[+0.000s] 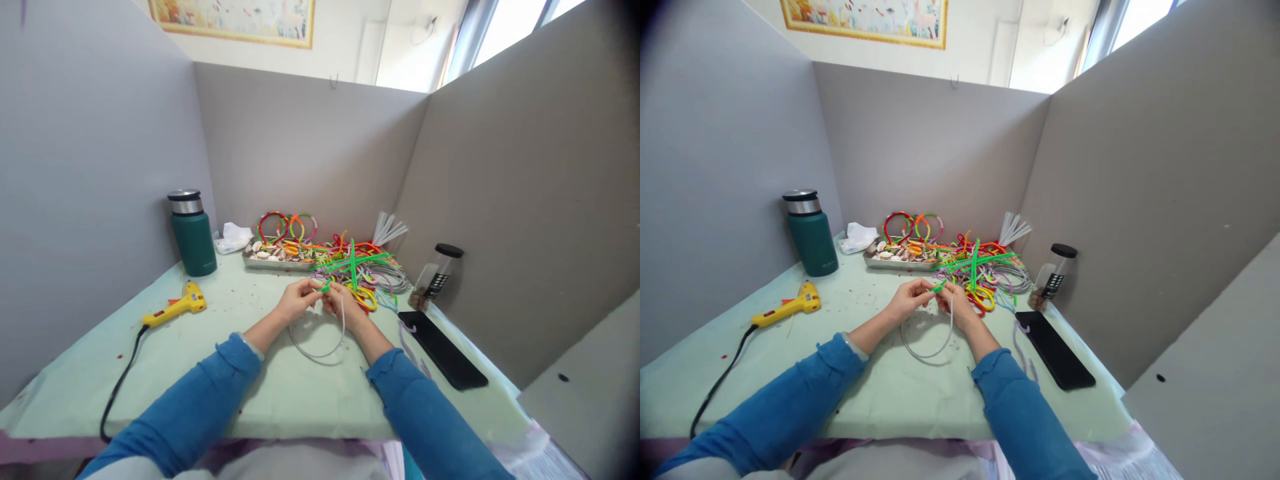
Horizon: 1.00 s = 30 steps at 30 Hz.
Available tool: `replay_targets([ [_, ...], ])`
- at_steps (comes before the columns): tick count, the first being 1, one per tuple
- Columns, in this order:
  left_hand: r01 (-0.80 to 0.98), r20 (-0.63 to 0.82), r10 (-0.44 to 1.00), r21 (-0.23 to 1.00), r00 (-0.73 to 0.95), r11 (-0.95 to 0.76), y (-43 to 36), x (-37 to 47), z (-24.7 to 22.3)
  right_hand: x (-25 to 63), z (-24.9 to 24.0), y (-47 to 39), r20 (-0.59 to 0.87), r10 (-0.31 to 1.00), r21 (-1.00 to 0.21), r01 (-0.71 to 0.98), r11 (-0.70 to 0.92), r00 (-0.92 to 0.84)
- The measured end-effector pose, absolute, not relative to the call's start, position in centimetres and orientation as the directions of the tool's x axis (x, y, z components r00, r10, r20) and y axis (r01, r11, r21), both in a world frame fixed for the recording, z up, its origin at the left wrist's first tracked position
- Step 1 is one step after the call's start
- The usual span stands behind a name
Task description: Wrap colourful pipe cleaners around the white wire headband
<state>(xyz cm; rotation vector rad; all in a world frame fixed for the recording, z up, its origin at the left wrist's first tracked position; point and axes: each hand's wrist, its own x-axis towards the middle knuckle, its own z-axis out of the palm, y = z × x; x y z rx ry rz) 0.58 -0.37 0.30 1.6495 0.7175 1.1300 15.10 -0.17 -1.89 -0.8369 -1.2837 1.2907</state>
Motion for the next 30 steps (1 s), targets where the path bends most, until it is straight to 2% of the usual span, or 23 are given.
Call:
replay_targets([
  [11, -0.066, 0.372, 0.869, 0.926, 0.325, -0.372, 0.3, 0.4, -0.2, 15.2, -2.3, 0.0, 0.235, 0.955, -0.964, -0.171, 0.205, -0.18],
  [26, -0.037, 0.342, 0.919, 0.939, 0.195, -0.342, 0.6, 0.4, -0.2, 15.2, -2.0, -0.2, 0.251, 0.953, -0.96, -0.173, 0.222, -0.17],
  [30, -0.06, 0.347, 0.916, 0.938, 0.204, -0.342, 0.8, 0.5, -0.4, 15.2, -2.2, -0.1, 0.248, 0.953, -0.961, -0.171, 0.219, -0.172],
])
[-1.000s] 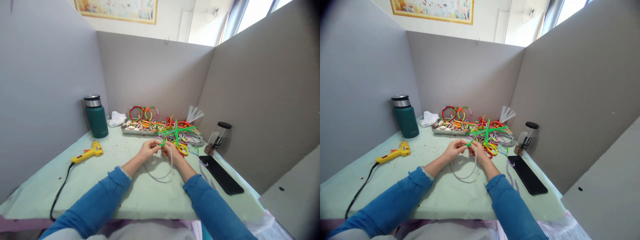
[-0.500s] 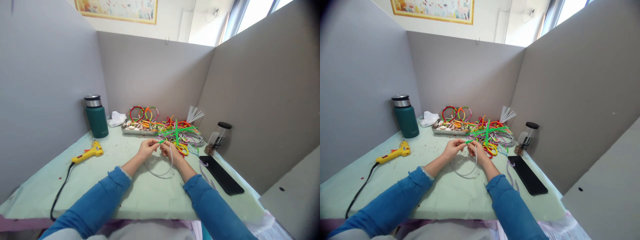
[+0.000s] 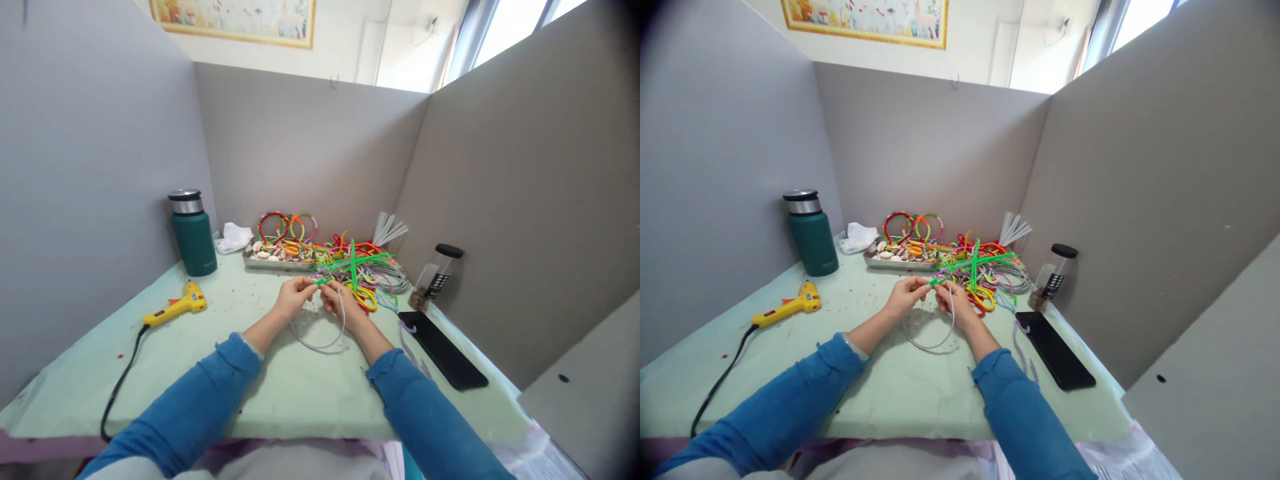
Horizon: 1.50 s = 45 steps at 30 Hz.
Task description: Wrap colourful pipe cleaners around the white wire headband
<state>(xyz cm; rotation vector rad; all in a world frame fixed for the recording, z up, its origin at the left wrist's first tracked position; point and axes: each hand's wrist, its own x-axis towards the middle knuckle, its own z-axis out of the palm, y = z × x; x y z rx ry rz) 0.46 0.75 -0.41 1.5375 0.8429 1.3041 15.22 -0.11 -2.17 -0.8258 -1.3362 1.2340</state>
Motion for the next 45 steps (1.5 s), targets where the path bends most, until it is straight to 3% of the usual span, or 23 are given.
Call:
replay_targets([
  [26, 0.027, 0.298, 0.938, 0.951, 0.175, -0.308, 1.03, 0.35, -0.71, 15.3, -2.04, -0.51, 0.284, 0.952, -0.957, 0.024, 0.288, -0.118],
  [45, 0.079, 0.242, 0.95, 0.962, 0.199, -0.262, 0.94, 0.16, -0.84, 15.33, -2.01, -0.54, 0.286, 0.948, -0.952, 0.074, 0.298, -0.14],
])
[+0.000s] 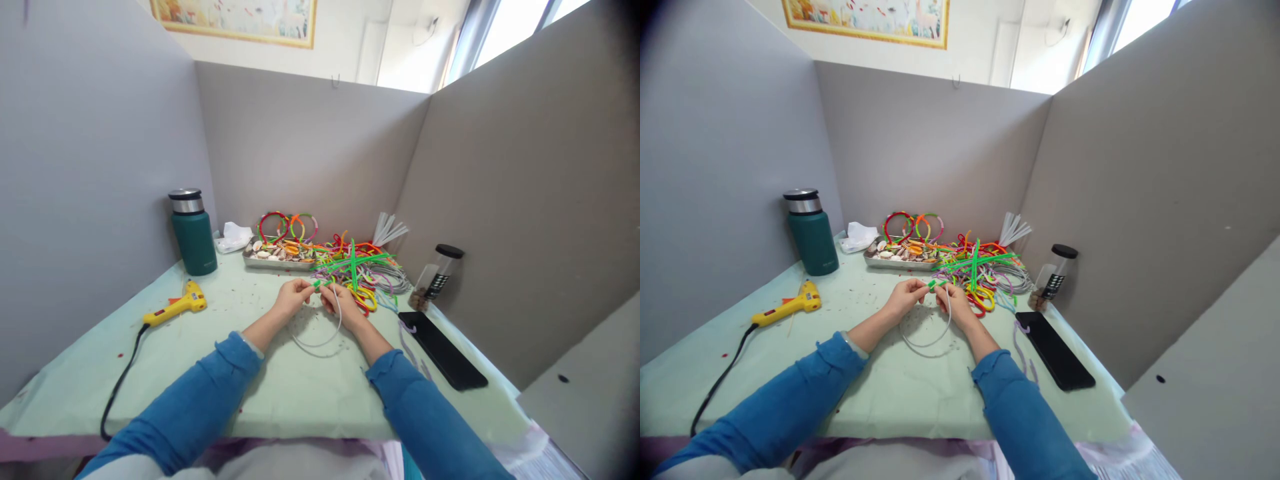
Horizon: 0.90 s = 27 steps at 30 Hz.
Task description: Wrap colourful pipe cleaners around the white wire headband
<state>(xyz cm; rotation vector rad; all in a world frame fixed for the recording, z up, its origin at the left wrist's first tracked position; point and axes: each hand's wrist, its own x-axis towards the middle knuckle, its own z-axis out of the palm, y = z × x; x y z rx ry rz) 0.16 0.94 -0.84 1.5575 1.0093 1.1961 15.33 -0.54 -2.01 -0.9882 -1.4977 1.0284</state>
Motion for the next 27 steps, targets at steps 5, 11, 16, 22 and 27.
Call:
replay_targets([
  [5, 0.095, 0.254, 0.944, 0.956, 0.213, -0.278, 1.25, 0.13, -1.24, 15.28, -1.84, -0.67, 0.275, 0.952, -0.955, 0.078, 0.286, -0.136],
  [11, 0.096, 0.259, 0.939, 0.953, 0.225, -0.286, 1.33, 0.13, -1.34, 15.17, -1.7, -0.71, 0.265, 0.956, -0.957, 0.085, 0.277, -0.129],
  [16, 0.119, 0.241, 0.947, 0.956, 0.21, -0.27, 1.42, 0.15, -1.41, 15.18, -1.75, -0.72, 0.271, 0.954, -0.955, 0.09, 0.283, -0.126],
  [22, 0.102, 0.223, 0.953, 0.964, 0.206, -0.247, 1.17, 0.19, -1.22, 15.11, -1.61, -0.85, 0.262, 0.957, -0.958, 0.084, 0.274, -0.128],
  [27, 0.094, 0.231, 0.949, 0.962, 0.215, -0.255, 1.13, 0.17, -1.17, 15.16, -1.86, -0.58, 0.249, 0.96, -0.96, 0.097, 0.262, -0.128],
])
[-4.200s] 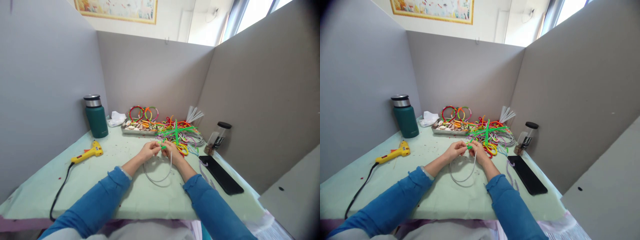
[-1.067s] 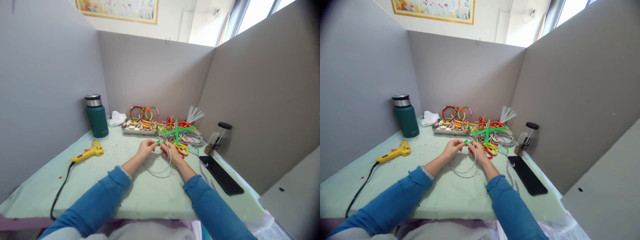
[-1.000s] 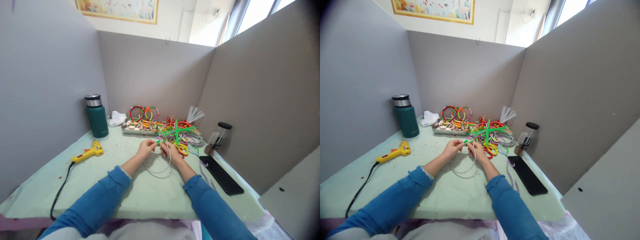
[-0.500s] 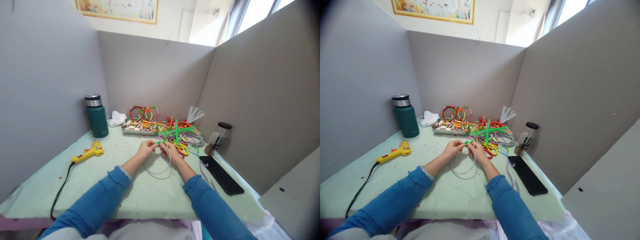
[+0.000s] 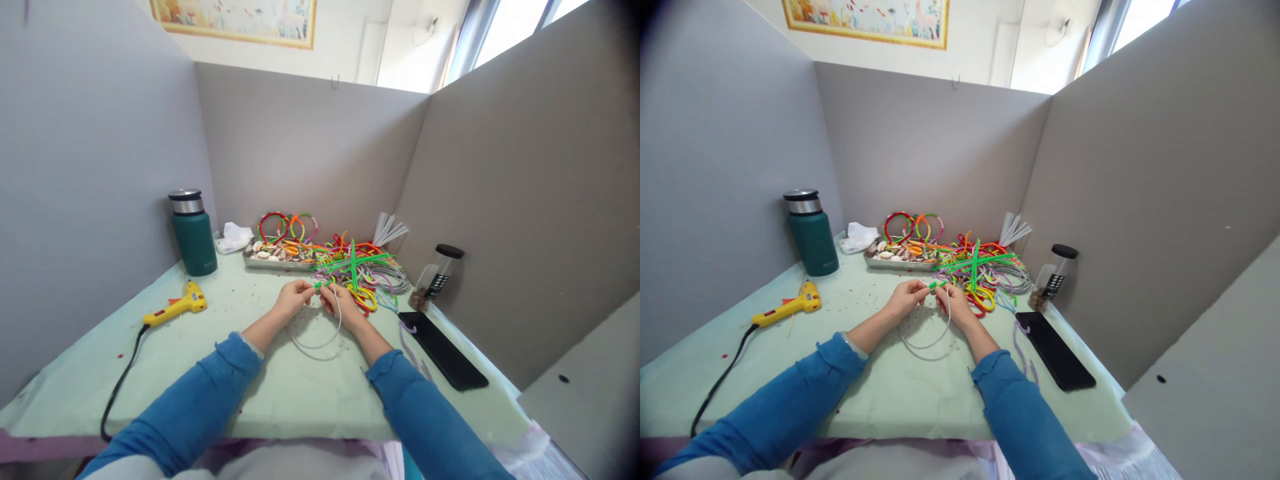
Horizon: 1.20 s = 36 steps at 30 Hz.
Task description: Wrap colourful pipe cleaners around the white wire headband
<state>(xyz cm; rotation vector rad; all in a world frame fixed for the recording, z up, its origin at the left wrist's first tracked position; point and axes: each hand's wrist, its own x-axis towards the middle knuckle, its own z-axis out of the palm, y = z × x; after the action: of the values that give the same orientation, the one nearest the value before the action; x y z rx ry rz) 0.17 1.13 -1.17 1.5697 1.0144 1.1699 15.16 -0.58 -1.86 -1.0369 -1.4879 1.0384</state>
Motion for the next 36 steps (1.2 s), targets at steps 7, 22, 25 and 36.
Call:
replay_targets([
  [7, 0.065, 0.209, 0.948, 0.971, 0.241, -0.23, 0.8, 0.1, -0.9, 15.3, -2.4, -0.1, 0.267, 0.958, -0.959, 0.065, 0.274, -0.101],
  [22, -0.043, 0.23, 0.903, 0.972, 0.362, -0.231, 0.2, 0.3, -0.1, 15.1, -1.3, -0.7, 0.295, 0.95, -0.955, 0.009, 0.297, -0.103],
  [25, -0.049, 0.225, 0.911, 0.974, 0.346, -0.222, -0.2, 0.4, 0.3, 15.1, -1.4, -0.6, 0.282, 0.951, -0.959, -0.015, 0.282, -0.13],
  [36, -0.076, 0.262, 0.912, 0.965, 0.315, -0.252, -0.2, 0.3, 0.2, 15.0, -1.3, -0.8, 0.286, 0.95, -0.958, -0.031, 0.285, -0.126],
])
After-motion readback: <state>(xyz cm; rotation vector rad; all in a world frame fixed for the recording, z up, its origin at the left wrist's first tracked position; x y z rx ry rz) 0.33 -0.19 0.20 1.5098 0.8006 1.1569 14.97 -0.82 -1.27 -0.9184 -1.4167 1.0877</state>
